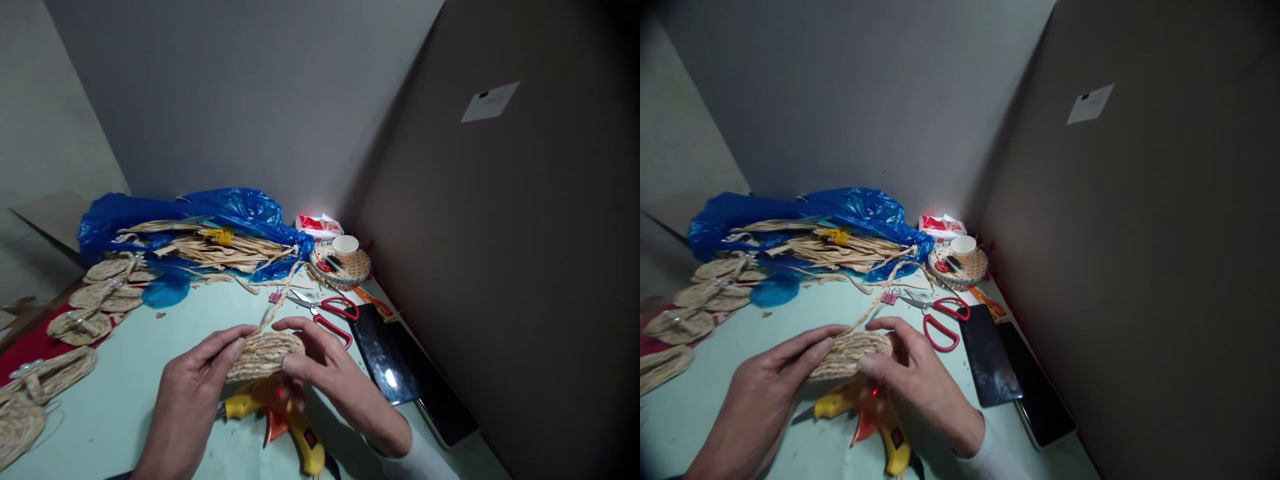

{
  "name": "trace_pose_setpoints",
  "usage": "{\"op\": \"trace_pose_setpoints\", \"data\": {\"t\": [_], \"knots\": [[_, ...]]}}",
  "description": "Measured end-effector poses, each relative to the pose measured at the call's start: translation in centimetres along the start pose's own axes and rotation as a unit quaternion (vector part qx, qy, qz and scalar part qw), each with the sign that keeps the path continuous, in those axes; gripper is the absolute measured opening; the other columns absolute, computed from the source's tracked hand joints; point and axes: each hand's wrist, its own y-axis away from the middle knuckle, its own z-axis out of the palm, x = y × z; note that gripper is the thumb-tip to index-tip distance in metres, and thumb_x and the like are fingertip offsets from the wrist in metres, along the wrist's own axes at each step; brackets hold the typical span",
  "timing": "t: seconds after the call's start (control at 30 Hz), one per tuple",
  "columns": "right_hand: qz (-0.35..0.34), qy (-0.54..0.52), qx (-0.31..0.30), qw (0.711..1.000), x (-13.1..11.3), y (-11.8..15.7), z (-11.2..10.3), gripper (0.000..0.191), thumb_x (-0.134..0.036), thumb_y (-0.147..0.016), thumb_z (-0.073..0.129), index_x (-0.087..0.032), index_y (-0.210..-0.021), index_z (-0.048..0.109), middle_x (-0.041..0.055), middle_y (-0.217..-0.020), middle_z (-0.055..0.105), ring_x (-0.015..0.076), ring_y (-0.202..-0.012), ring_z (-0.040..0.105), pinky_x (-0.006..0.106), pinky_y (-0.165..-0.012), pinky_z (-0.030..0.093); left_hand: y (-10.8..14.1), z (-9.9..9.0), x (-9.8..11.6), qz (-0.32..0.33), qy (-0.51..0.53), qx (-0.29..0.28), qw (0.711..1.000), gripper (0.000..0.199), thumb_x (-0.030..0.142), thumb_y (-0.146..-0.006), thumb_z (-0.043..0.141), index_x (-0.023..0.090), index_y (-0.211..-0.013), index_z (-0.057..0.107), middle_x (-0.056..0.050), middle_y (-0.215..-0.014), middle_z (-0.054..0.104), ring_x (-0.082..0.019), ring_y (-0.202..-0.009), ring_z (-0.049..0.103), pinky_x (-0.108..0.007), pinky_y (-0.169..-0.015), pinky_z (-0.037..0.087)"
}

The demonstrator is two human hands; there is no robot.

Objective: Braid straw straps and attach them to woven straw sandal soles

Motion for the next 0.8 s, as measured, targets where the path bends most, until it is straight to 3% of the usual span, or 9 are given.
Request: {"op": "trace_pose_setpoints", "data": {"t": [0.2,0.33,0.5,0.63,0.8], "knots": [[0.022,-0.038,-0.027,0.999,1.0,-0.2,0.5,0.047,-0.04,-0.079,0.084,-0.019,-0.111,0.057,-0.0008,-0.068,0.069,0.011,-0.052,0.061,0.023,-0.057,0.049,-0.3,-0.6,0.4,0.036,-0.026,-0.069,0.997,0.017,0.044,-0.075,0.073,0.03,-0.078,0.083,0.0,-0.093,0.08,-0.026,-0.095,0.072,-0.027,-0.082,0.055],[0.018,-0.019,-0.021,0.999,0.8,-0.3,0.4,0.044,-0.039,-0.081,0.083,-0.018,-0.112,0.06,-0.0018,-0.069,0.068,0.0112,-0.055,0.06,0.023,-0.059,0.048,-0.2,-0.9,0.7,0.039,-0.025,-0.097,0.994,0.026,0.05,-0.081,0.07,0.029,-0.089,0.083,-0.001,-0.097,0.079,-0.025,-0.096,0.07,-0.026,-0.082,0.053],[-0.023,0.04,0.016,0.999,-0.1,-0.3,-0.2,0.029,-0.038,-0.085,0.078,-0.021,-0.106,0.068,-0.0002,-0.089,0.065,0.0148,-0.078,0.059,0.024,-0.069,0.046,0.3,-0.9,0.9,-0.057,0.1,-0.195,0.974,0.034,0.053,-0.09,0.063,0.029,-0.108,0.079,0.0,-0.112,0.079,-0.024,-0.105,0.071,-0.026,-0.09,0.053],[-0.069,0.177,0.02,0.982,-0.9,-0.1,-1.0,0.022,-0.039,-0.099,0.06,-0.021,-0.108,0.069,0.0027,-0.102,0.067,0.0185,-0.095,0.059,0.027,-0.082,0.043,0.2,-0.9,0.7,-0.112,0.122,-0.181,0.969,0.038,0.057,-0.083,0.069,0.028,-0.106,0.08,-0.001,-0.103,0.082,-0.027,-0.103,0.073,-0.029,-0.089,0.056],[-0.109,0.281,-0.001,0.954,-1.2,-0.1,-1.4,0.02,-0.039,-0.103,0.053,-0.022,-0.108,0.064,0.0008,-0.096,0.062,0.0172,-0.091,0.057,0.028,-0.081,0.043,0.0,-0.6,0.0,-0.075,-0.008,-0.15,0.986,0.039,0.06,-0.071,0.079,0.028,-0.091,0.083,0.0,-0.096,0.084,-0.027,-0.098,0.073,-0.024,-0.083,0.057]]}}
